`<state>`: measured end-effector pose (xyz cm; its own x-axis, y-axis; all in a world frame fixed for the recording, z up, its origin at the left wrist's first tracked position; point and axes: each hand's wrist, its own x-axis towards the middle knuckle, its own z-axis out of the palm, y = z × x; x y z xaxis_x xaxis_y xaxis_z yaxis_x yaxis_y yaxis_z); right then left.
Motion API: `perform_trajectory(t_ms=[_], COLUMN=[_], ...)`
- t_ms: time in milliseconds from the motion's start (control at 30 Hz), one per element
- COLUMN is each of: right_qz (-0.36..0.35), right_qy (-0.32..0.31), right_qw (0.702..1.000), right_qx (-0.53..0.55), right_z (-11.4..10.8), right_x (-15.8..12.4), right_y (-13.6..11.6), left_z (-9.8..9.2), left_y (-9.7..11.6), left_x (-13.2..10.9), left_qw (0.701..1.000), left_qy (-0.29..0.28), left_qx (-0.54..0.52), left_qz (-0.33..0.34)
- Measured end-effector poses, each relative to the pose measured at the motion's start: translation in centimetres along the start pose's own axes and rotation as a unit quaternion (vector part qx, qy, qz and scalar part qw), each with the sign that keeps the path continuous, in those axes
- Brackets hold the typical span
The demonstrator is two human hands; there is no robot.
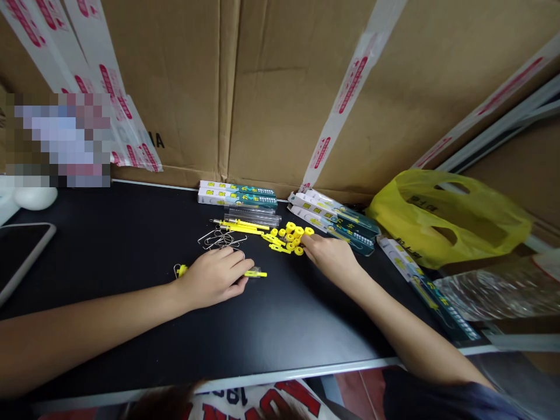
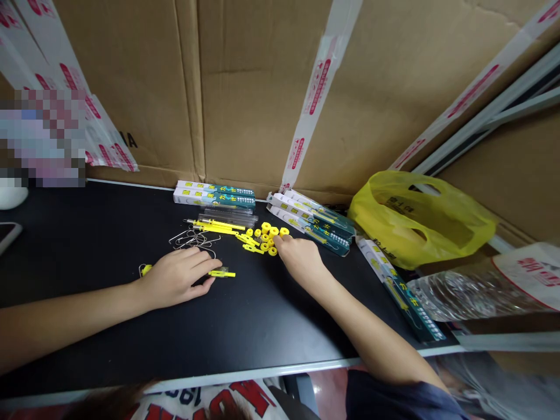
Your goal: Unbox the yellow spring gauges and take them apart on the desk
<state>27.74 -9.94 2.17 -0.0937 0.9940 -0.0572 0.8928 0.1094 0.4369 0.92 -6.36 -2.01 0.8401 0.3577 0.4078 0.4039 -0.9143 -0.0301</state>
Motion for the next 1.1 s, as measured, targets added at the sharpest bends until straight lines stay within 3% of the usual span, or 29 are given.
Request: perform_trajectory(t_ms=[100, 200, 267, 333, 433, 567, 767, 1100], right_qz=[0.012, -0.024, -0.097, -0.179, -0.231, -0.212, -0.141, -0.126], right_qy=[0.028, 0.086, 0.103, 0.083, 0.053, 0.052, 0.138, 0.126], right_qw=[0.999, 0.984, 0.951, 0.906, 0.858, 0.815, 0.733, 0.725], right_qx=[0.033, 0.153, 0.275, 0.375, 0.457, 0.537, 0.651, 0.665], right_z=[-0.1, -0.4, -0.7, -0.7, -0.3, 0.6, 1.4, 1.5], right_x=[-0.1, -0.7, -1.3, -1.9, -2.4, -2.1, -1.3, -1.0], right_y=[0.0, -0.5, -1.5, -2.8, -4.7, -5.4, -4.2, -4.2], left_z=[0.0, 0.1, 0.1, 0.1, 0.0, 0.1, 0.6, 0.6], left_y=[0.0, 0.0, 0.0, 0.0, 0.1, 0.1, 0.1, 0.1], left_x=[0.0, 0.0, 0.0, -0.1, -0.1, 0.0, 0.2, 0.0], left_qw=[1.000, 0.999, 0.998, 0.996, 0.994, 0.996, 0.997, 0.999], left_qy=[0.004, 0.025, 0.039, 0.049, 0.061, 0.056, 0.042, 0.012], left_qx=[-0.003, -0.005, -0.007, -0.006, -0.004, -0.019, -0.056, -0.018], left_qz=[0.008, 0.031, 0.051, 0.071, 0.091, 0.067, -0.029, -0.032])
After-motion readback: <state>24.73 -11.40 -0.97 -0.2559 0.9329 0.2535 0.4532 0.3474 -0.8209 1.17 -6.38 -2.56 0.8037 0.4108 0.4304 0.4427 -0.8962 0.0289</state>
